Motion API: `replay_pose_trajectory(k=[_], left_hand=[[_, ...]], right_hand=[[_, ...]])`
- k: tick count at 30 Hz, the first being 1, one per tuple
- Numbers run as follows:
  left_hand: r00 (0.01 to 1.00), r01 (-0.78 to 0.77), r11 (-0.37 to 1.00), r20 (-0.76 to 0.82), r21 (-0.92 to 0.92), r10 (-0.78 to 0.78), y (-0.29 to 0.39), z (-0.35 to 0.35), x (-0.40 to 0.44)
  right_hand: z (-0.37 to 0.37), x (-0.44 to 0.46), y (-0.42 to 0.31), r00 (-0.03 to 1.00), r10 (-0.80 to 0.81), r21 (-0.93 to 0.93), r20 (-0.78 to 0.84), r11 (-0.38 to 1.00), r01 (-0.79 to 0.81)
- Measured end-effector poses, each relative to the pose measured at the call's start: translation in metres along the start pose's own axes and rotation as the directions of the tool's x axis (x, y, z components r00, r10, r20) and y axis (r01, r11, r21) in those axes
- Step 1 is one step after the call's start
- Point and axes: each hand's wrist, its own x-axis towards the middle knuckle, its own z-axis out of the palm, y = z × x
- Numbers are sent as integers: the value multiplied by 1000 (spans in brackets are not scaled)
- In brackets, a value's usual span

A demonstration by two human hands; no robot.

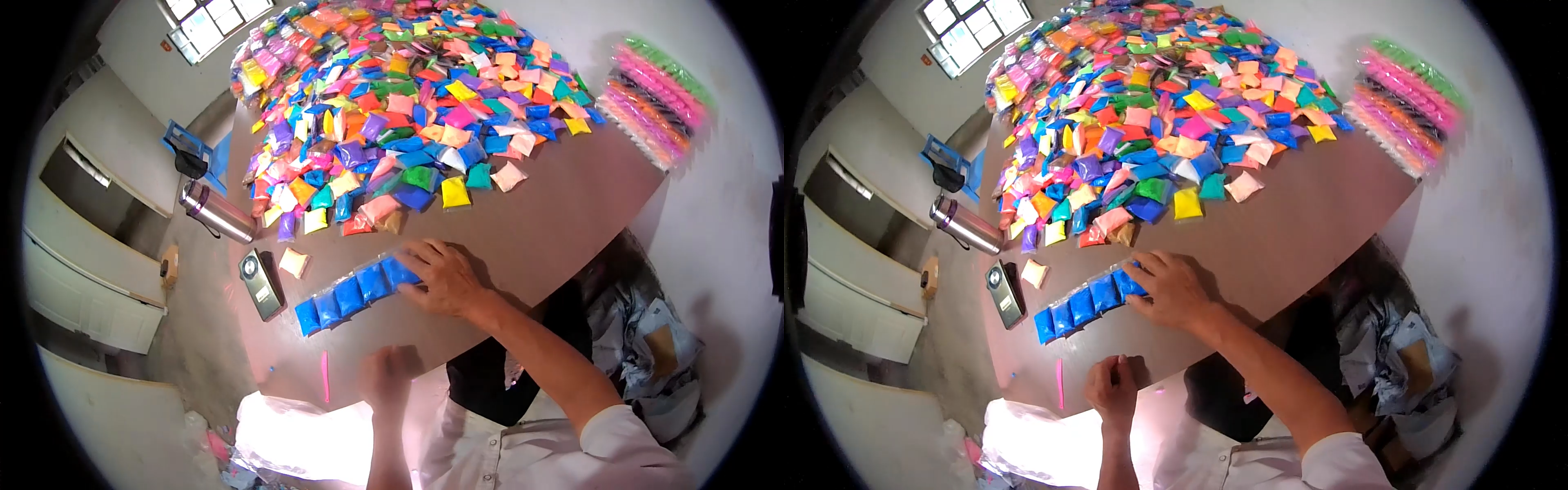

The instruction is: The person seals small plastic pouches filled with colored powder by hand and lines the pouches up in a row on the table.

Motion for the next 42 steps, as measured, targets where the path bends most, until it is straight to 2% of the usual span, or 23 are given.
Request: replay_pose_trajectory(k=[5, 7, 11, 14, 16, 42], left_hand=[[995, -99, 994, -4, 40, 99, 12, -5, 7], [1000, 26, 1000, 0, -3, -26, 4, 1, 0], [999, 34, 999, -13, -2, -34, 2, 3, -3], [990, 131, 991, 46, -14, -130, 2, 2, -5], [1000, -1, 1000, -27, 8, 2, 3, 4, 1], [999, 26, 1000, -26, -1, -26, 3, 4, 1]], right_hand=[[-2, -1, 0, 1000, -9, 25, 0, 1000, 9], [-3, -1, 0, 1000, 6, 41, 25, 999, -7], [-2, -2, 1, 1000, 25, 49, 15, 998, -25], [-1, -2, 2, 999, 44, 79, 6, 996, -45], [-2, -2, 3, 998, 65, 109, -7, 992, -64], [0, -2, 4, 997, 61, 115, -51, 992, -54]])
